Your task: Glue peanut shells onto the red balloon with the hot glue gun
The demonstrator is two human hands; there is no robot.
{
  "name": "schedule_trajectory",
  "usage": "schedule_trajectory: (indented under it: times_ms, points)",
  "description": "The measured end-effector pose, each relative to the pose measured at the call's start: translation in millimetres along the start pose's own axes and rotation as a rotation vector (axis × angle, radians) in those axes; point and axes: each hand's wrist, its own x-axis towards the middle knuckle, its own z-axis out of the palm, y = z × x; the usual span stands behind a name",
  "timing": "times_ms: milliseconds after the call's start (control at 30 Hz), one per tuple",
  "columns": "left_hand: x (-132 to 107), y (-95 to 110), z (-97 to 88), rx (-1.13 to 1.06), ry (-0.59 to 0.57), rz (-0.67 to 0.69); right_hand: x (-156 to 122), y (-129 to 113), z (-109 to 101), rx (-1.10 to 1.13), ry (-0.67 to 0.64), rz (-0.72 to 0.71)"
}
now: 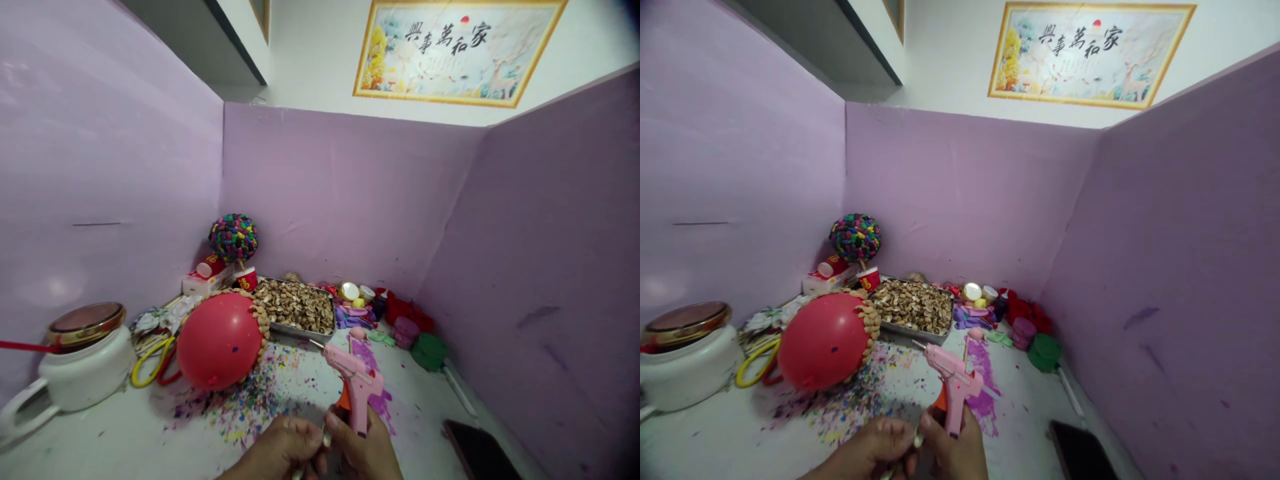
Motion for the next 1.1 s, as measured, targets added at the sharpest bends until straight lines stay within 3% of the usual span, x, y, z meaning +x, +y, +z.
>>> schedule_trajectory:
  times_ms: [167, 367, 500, 700, 1100]
  points:
    - [-9, 6, 9.6, -0.050, -0.012, -0.019, 0, 0, -1, -0.141, 0.075, -0.048]
    - [-28, 28, 11.8, -0.249, 0.194, 0.029, -2, -25, -13, -0.162, -0.017, -0.038]
    - [-28, 39, 2.0, -0.334, 0.227, 0.044, -13, -37, -17, -0.070, -0.109, -0.044]
    - [-27, 45, -2.9, -0.369, 0.262, 0.059, -19, -37, -27, -0.022, -0.185, 0.012]
    - [-25, 42, -6.2, -0.405, 0.255, 0.056, -21, -20, -39, -0.178, -0.327, -0.052]
